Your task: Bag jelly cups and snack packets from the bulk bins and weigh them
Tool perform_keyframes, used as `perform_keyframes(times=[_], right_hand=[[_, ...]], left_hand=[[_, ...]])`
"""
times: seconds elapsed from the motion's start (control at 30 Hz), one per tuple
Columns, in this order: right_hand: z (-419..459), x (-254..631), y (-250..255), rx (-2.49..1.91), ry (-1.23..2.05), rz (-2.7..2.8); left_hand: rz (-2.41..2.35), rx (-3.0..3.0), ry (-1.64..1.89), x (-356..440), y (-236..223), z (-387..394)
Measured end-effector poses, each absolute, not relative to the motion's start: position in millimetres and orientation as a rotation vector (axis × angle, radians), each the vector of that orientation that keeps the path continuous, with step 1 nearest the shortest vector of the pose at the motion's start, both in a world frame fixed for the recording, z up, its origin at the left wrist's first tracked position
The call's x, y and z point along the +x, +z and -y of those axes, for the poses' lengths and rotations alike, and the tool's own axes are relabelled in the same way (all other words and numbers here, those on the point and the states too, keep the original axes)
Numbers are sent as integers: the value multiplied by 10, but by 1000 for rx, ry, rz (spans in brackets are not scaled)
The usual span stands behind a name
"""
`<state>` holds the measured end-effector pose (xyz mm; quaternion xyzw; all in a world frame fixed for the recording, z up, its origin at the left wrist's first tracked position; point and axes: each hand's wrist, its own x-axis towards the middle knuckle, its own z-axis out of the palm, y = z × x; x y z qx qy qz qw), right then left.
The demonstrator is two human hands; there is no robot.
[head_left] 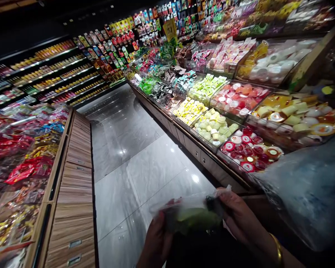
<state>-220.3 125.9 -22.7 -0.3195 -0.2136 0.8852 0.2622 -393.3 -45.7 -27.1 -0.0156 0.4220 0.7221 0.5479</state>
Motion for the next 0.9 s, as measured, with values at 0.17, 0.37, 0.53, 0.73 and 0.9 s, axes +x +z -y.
perform_keyframes(times=[0.17, 0.37, 0.53, 0.73, 0.9], right_hand=[[-1032, -1769, -256, -834, 2437, 431], [-381, -1410, -317, -785, 2460, 428], [308, -1166, -397, -786, 2505, 523], [966, -896, -432, -876, 2564, 476], [1270, -668, -439, -908, 2599, 468]], left_hand=[[-997, -147, 1755, -3479, -93, 570], [-1014, 152, 1710, -3106, -14, 865], [-1186, 314, 1521, -2748, -75, 1254], [-1272, 288, 1465, -2333, -30, 1868], [-1186, 340, 1383, -2093, -125, 2290]])
